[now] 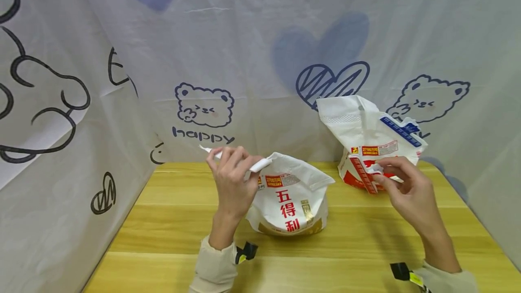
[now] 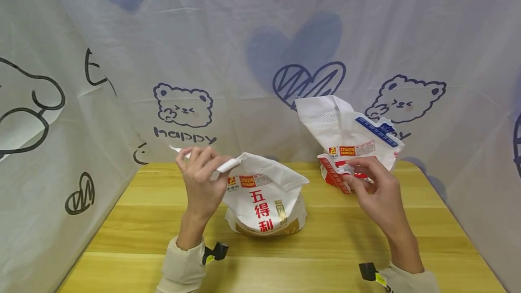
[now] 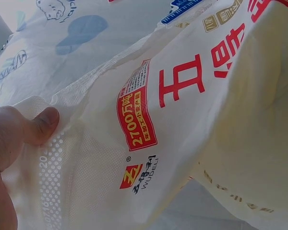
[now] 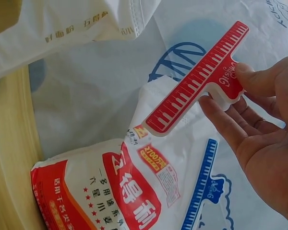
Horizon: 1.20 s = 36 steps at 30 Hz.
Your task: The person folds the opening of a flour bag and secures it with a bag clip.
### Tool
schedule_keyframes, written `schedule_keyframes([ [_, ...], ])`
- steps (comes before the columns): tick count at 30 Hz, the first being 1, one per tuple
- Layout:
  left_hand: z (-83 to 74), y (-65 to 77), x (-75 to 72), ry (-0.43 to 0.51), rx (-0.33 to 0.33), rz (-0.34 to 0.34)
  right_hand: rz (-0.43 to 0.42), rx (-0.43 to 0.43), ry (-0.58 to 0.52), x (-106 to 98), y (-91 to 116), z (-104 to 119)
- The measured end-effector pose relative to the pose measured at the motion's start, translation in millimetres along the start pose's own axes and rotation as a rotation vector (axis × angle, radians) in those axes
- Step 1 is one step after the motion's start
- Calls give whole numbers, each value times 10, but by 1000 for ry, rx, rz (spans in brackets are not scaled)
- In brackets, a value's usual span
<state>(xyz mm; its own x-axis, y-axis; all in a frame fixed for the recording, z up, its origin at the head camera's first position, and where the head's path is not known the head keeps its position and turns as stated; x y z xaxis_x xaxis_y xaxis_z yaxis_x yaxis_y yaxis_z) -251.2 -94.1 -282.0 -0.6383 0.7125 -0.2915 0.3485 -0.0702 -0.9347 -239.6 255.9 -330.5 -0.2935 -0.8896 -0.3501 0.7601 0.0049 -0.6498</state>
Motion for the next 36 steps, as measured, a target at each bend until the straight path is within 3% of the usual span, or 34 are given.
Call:
schedule_keyframes([
  [12, 11, 13, -1, -9, 13, 4, 1, -32, -45, 80, -60, 54],
  [24, -19, 5, 9, 9, 37, -19, 13, -79, 23, 99, -149, 105],
  [36, -31, 12, 3, 10, 37, -21, 51, -56, 29, 184, -248, 124],
])
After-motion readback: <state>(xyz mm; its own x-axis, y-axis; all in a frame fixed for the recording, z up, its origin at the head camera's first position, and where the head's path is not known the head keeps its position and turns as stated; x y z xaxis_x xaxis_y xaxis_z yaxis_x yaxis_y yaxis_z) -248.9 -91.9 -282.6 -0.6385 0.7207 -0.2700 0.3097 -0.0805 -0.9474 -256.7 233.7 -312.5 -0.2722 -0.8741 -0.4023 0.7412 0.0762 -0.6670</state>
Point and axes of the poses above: each hand's wrist, its own y-axis away from the middle knuckle, its own x-axis out of the palm, z = x × y, the point moved 9 cm from there along -y, towards the middle knuckle
